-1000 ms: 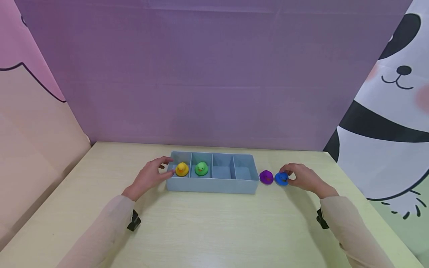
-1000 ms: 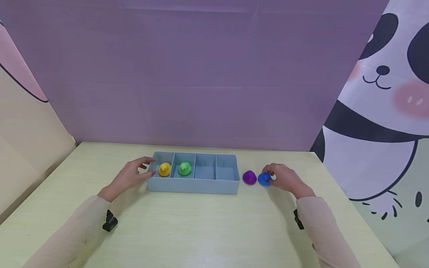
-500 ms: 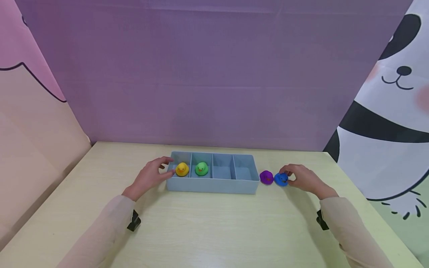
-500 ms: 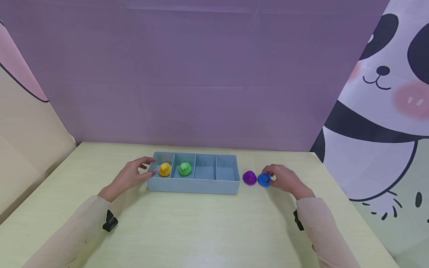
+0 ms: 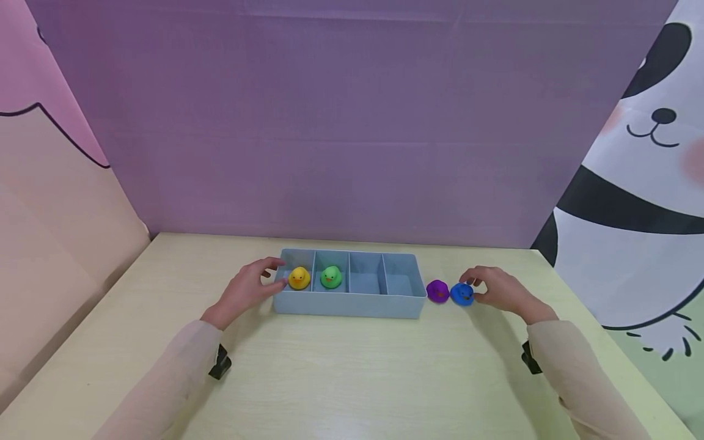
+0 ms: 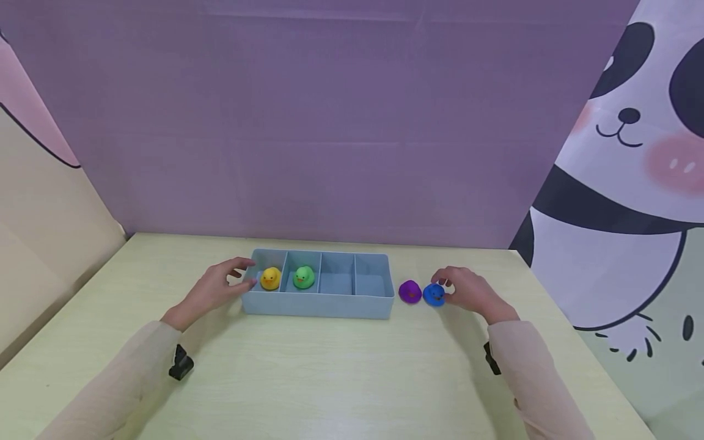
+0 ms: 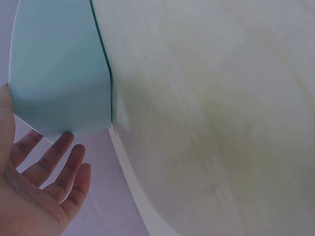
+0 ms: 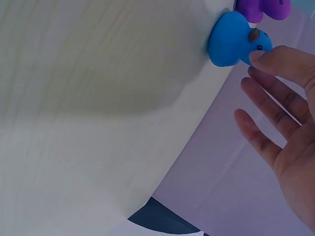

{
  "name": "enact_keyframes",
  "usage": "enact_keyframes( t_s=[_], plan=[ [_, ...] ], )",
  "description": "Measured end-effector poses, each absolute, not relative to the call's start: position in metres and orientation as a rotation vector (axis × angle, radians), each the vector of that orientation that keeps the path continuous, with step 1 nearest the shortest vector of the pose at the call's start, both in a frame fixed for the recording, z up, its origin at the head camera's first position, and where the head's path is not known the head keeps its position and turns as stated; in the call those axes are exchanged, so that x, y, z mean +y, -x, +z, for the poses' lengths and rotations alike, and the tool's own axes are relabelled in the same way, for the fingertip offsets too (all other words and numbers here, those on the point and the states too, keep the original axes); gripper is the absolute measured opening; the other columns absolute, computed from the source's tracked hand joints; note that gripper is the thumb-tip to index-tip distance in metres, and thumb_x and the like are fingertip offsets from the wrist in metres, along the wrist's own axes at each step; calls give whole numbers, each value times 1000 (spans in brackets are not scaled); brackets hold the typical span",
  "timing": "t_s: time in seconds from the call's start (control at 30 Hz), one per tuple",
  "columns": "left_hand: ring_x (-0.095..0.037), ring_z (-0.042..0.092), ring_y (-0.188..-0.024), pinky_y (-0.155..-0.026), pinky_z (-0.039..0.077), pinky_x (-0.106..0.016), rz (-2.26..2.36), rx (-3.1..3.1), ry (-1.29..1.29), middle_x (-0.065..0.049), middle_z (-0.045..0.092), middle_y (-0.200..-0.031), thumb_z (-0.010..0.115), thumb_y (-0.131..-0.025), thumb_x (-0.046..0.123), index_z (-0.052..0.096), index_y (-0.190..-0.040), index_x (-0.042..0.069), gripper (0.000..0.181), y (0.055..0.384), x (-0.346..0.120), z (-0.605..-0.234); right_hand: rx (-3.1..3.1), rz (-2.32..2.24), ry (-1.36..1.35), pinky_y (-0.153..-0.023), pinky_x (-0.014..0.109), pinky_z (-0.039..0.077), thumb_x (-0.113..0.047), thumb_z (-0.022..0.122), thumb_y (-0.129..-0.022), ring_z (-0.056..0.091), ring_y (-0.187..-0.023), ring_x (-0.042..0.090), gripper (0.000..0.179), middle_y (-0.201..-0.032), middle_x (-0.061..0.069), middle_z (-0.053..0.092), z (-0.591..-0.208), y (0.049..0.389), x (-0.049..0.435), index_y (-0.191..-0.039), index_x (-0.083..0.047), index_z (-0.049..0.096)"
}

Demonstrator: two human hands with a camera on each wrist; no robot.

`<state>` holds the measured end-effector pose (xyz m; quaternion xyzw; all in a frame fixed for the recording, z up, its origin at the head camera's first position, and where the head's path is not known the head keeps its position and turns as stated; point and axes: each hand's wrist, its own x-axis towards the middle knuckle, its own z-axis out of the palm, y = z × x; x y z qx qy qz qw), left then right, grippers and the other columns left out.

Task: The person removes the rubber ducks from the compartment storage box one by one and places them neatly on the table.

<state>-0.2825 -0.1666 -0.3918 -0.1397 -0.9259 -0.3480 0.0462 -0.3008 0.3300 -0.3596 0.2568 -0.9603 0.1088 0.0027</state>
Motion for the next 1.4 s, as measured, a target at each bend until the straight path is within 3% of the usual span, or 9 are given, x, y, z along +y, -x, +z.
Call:
enact_keyframes(
  t_s=[1.4],
  plan=[
    [-31,55,-106,-85,49,-44,-1073,-2807,439,-13,55,-125,60,-86,32,51,-127,11,47,283,-167,-392,-2872,335,-919,-81,42,51,-4,68,-76,60,-91,27,29,-97,8,65,-335,313,260,-105,-3,63]
  ],
)
